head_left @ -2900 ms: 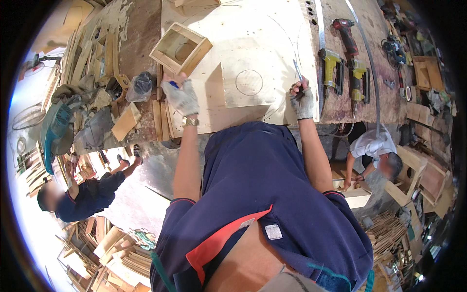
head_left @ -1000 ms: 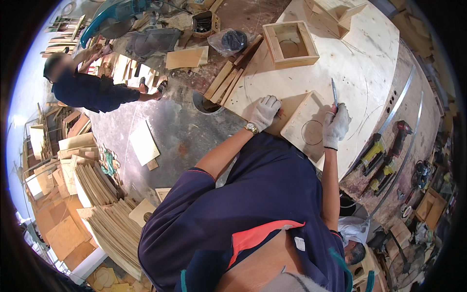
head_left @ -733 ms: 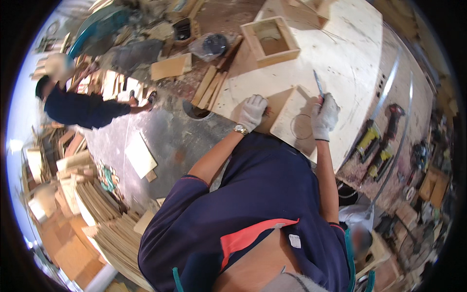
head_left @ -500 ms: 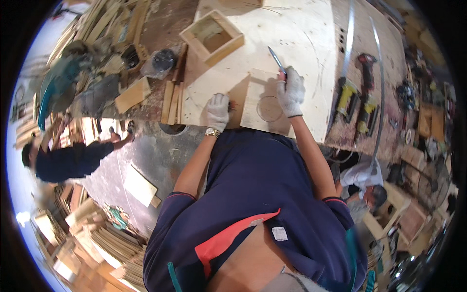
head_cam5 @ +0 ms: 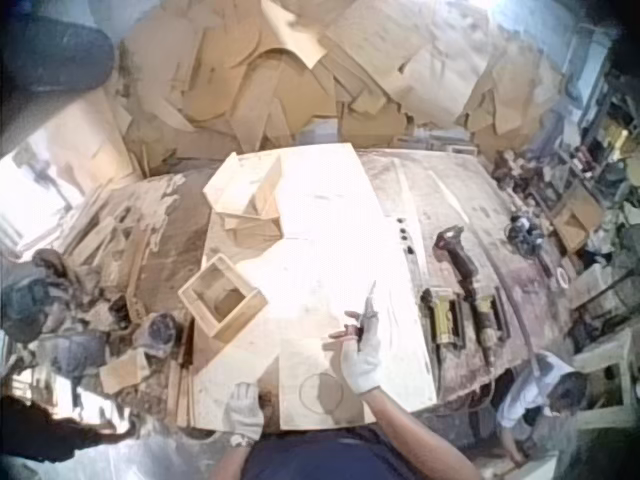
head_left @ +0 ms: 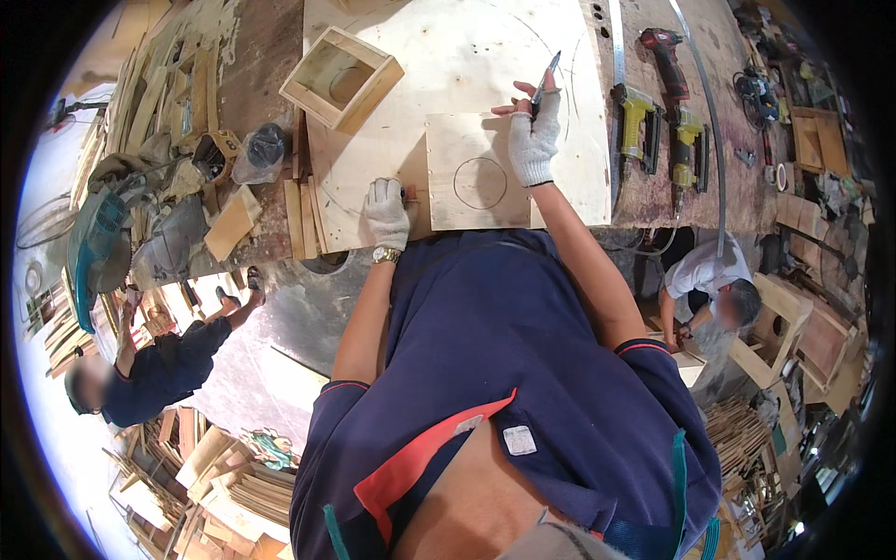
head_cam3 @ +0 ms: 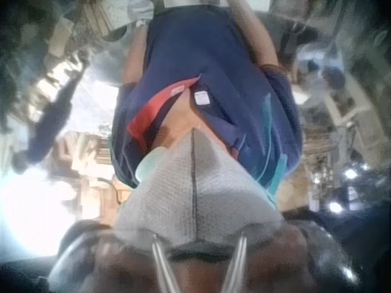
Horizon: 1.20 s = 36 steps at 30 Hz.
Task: The person assembles a small wooden box by fitting pre-cut pieces together. They then use a pen to mark a circle on a flat wooden board and use a jigsaw to cut along the marked line. The person also uses a circular saw to cut a small wooden piece.
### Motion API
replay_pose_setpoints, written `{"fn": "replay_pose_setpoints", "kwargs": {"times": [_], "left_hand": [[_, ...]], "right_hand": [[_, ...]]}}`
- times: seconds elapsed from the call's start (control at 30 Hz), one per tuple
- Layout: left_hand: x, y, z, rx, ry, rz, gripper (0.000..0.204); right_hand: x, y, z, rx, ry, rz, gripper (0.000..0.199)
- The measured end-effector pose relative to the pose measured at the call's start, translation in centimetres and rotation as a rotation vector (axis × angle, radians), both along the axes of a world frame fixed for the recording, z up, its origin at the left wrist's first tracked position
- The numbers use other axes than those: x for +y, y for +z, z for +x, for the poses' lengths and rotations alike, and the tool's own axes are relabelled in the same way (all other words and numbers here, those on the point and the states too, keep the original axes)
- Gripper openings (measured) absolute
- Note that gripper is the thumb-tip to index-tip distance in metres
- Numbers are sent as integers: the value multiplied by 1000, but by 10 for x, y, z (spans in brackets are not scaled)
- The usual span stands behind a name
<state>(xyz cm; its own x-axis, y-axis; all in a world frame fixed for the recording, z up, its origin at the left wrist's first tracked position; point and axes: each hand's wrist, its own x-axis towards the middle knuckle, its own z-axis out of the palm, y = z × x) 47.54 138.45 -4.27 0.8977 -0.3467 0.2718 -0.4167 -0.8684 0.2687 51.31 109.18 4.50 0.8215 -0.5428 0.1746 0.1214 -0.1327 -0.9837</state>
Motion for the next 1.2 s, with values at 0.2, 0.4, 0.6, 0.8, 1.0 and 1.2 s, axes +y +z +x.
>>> {"fn": "replay_pose_setpoints", "kwargs": {"times": [0.2, 0.4, 0.6, 0.8, 1.0, 1.2], "left_hand": [[-2, 0, 1, -7, 13, -6, 29], [-1, -9, 1, -22, 33, -15, 30], [1, -8, 0, 13, 31, -8, 31], [-1, -4, -1, 27, 38, -21, 30], [0, -5, 0, 23, 30, -36, 30], [-1, -6, -1, 32, 46, -38, 31]], "right_hand": [[-2, 1, -2, 159, 106, 56, 43], [11, 12, -3, -274, 119, 120, 36], [5, 21, -23, 26, 181, 266, 39], [11, 10, -28, 121, 137, 218, 41], [13, 8, -26, 126, 110, 105, 39], [10, 9, -26, 137, 60, 154, 40]]}}
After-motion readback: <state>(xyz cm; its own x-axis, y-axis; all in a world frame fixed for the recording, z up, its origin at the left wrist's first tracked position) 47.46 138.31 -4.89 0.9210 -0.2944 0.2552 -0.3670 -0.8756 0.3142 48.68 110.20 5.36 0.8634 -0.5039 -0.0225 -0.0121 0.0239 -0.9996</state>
